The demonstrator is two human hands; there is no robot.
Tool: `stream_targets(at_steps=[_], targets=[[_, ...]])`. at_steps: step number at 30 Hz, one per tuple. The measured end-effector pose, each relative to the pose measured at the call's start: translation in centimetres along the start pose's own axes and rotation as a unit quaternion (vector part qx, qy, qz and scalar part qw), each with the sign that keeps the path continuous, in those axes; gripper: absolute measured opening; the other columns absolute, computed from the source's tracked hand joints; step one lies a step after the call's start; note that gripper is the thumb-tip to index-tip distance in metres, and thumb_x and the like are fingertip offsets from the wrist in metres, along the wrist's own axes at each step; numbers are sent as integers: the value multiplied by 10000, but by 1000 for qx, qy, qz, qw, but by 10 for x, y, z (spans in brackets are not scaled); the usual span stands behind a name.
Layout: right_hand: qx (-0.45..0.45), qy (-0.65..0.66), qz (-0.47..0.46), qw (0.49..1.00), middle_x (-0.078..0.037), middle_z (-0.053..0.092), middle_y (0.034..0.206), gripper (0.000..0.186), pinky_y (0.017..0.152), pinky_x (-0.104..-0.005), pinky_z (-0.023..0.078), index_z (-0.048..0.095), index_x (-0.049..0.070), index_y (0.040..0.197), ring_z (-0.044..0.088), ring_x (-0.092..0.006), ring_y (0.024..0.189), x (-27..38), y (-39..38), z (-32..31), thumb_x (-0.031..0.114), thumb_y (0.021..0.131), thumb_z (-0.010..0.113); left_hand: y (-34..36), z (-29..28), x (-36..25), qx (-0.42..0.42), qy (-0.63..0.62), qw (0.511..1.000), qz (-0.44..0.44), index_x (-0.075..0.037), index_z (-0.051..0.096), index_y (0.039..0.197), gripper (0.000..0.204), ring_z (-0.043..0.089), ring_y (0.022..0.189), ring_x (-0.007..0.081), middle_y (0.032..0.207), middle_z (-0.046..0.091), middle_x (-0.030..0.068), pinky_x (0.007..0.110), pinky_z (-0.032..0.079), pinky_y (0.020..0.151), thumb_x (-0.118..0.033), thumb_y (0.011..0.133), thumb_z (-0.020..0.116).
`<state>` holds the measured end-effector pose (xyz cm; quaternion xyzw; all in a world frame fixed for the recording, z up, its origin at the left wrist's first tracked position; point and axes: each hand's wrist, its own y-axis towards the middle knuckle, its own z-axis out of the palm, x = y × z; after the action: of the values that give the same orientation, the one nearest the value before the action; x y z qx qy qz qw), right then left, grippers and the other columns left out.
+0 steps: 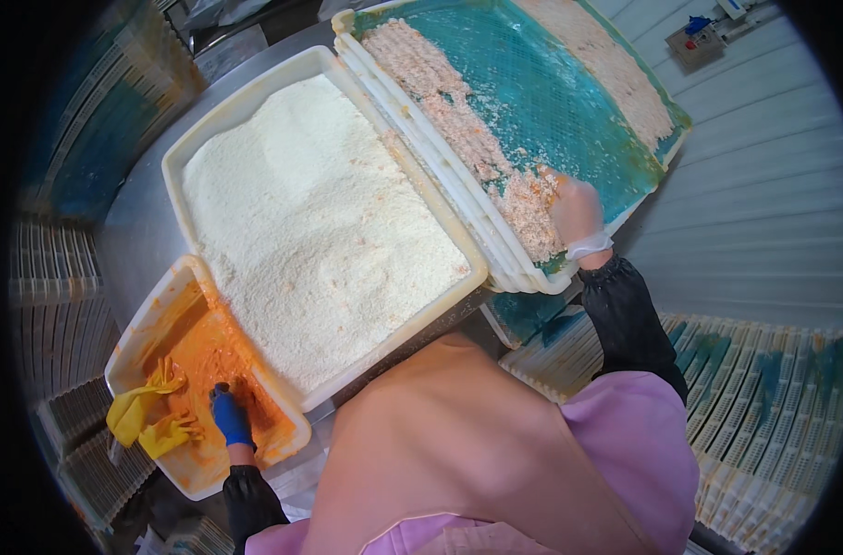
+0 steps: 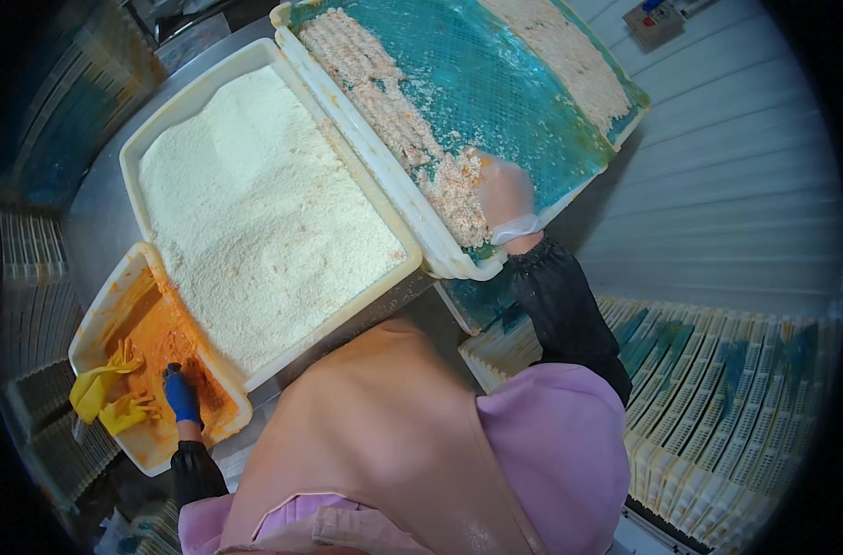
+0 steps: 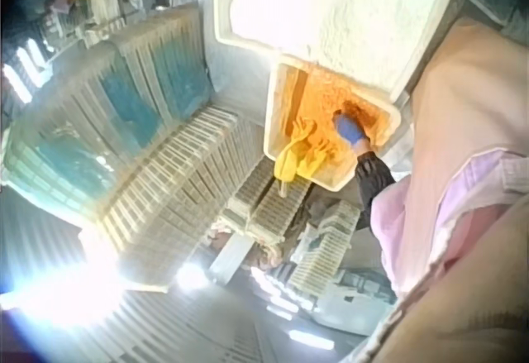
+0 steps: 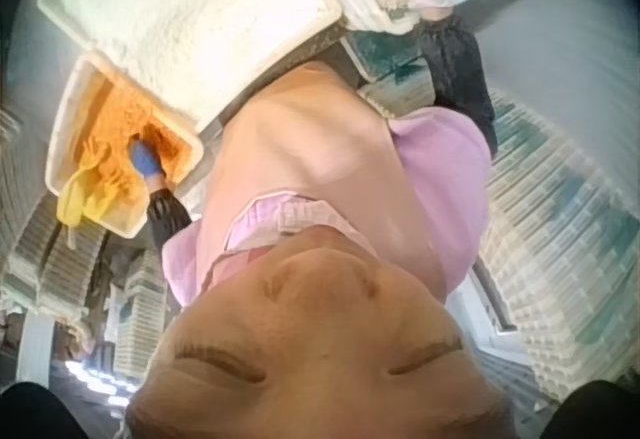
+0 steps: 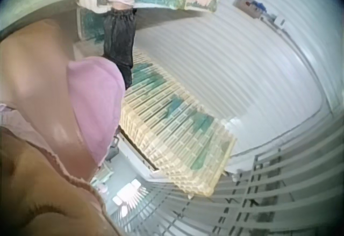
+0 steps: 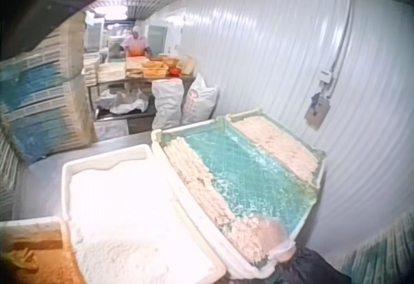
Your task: The person repeatedly picks up small fish fillets, dips them in an orange batter, rolls them in a white dry coating, and places them on a green tray. The process is repeated continuously throughout the clip.
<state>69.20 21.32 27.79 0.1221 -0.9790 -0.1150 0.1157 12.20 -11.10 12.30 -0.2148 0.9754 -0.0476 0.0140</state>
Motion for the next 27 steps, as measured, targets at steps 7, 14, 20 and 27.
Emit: stream_targets(at_steps=[7, 14, 20, 27], targets=[[77, -67, 58, 993, -221, 557, 675, 350, 572, -444, 435, 617, 70, 1043, 556, -375, 644, -24, -15, 13, 26, 710, 519, 2, 16, 11, 51, 77, 996, 14, -50, 551, 814, 100, 591, 739, 303, 813, 583, 164, 384, 476, 630, -102, 733, 578], [-6, 56, 18, 998, -233, 594, 848, 337, 578, -381, 450, 575, 96, 1124, 567, -385, 704, 24, -17, -9, 67, 791, 539, -3, 32, 65, 36, 53, 998, -30, -42, 541, 750, 139, 555, 727, 335, 762, 559, 173, 416, 450, 623, -174, 755, 585], [1, 202, -64, 977, -170, 615, 998, 260, 805, -345, 455, 605, -5, 1033, 586, -310, 932, 95, -28, -20, -7, 777, 559, 32, -21, 93, -62, -254, 960, -102, 27, 624, 880, 216, 608, 735, 266, 833, 639, 153, 312, 467, 689, -177, 809, 613], [108, 271, -154, 944, -151, 612, 996, 302, 820, -346, 453, 613, 24, 1024, 570, -305, 966, 164, -43, 7, -22, 726, 592, 67, -87, -115, 80, -723, 679, -104, -14, 626, 912, 186, 538, 743, 165, 838, 599, 40, 262, 431, 679, 38, 760, 532]])
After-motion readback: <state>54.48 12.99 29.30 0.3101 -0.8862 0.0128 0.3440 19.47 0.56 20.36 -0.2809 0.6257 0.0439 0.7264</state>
